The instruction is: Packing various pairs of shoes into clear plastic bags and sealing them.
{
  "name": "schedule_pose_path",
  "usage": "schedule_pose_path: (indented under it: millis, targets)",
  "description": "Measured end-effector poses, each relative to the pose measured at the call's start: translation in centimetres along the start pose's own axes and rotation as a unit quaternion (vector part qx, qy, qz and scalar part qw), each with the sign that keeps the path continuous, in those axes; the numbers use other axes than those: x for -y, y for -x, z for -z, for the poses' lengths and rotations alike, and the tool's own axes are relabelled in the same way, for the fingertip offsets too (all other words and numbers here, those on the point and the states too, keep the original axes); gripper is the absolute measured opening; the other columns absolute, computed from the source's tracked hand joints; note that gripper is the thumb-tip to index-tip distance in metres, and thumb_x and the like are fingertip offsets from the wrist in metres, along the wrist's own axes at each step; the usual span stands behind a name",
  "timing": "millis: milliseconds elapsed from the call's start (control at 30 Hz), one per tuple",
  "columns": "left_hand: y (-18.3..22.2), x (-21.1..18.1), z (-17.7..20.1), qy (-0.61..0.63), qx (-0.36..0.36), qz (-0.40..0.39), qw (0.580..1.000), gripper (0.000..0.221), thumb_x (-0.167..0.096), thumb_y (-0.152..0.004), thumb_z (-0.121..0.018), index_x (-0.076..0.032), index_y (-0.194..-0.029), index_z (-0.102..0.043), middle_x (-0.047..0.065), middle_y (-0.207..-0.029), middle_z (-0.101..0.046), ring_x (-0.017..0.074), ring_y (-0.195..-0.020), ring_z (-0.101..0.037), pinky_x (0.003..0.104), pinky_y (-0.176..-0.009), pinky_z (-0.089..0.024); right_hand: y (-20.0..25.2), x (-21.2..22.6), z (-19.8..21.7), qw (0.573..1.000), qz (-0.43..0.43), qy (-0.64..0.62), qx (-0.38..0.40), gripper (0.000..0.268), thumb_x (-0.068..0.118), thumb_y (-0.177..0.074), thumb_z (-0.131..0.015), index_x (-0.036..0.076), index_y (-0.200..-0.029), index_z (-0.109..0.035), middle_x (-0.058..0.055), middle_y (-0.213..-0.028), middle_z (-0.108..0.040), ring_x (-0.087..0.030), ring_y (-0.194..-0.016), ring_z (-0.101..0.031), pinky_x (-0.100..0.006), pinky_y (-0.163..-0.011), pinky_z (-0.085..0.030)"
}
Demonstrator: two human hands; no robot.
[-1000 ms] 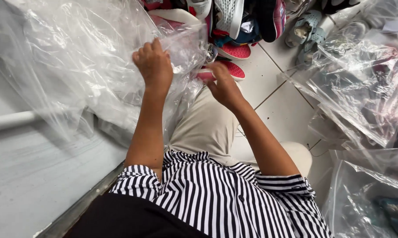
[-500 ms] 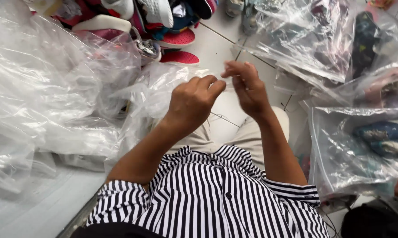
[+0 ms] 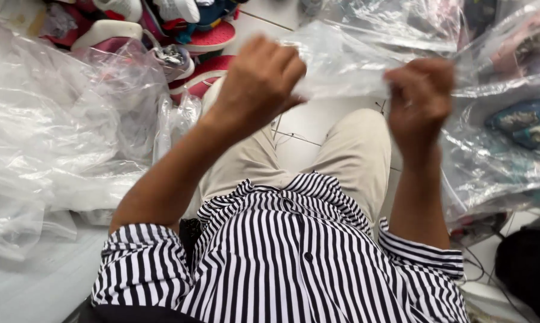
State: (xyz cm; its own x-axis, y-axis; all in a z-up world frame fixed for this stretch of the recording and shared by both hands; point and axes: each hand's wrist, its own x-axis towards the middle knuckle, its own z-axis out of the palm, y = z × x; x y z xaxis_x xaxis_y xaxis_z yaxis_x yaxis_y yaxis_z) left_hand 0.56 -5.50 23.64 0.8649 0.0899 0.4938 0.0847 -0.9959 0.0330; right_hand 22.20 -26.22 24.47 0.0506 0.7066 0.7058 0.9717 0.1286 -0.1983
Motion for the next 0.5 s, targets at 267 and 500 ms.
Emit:
schedule_pose_path:
  millis: [267,500]
  targets:
    - [18.2,-8.7,-23.7,0.017,0.21,-0.036,0.977,0.056,-0.04,-0.059,-0.096,-0.014,-0.096,-0.062,0.001,-0.075,-0.059,0.0199,-0.067,-0.06,0.035,-0.056,-0.046,25.6,0.0,-10.0,0.974,-0.119,0.074,0.178,0.012,0.003,-0.089,-0.074,0.012,-0.082,-0.069,-0.005,-0.085,-0.059,-0.027,-0.083,-0.062,-0.039,-0.07,-0.048]
    - [14.2,-4.9,-19.0,0.097,0.314,0.065,0.942,0.046,-0.044,-0.071,-0.089,-0.013,-0.101,-0.072,0.009,-0.089,-0.068,0.0295,-0.083,-0.069,0.044,-0.064,-0.056,27.4,-2.3,-9.0,0.959,-0.239,0.086,0.126,0.016,0.0,-0.102,-0.058,0.012,-0.102,-0.07,-0.006,-0.103,-0.058,-0.027,-0.099,-0.06,-0.039,-0.091,-0.051]
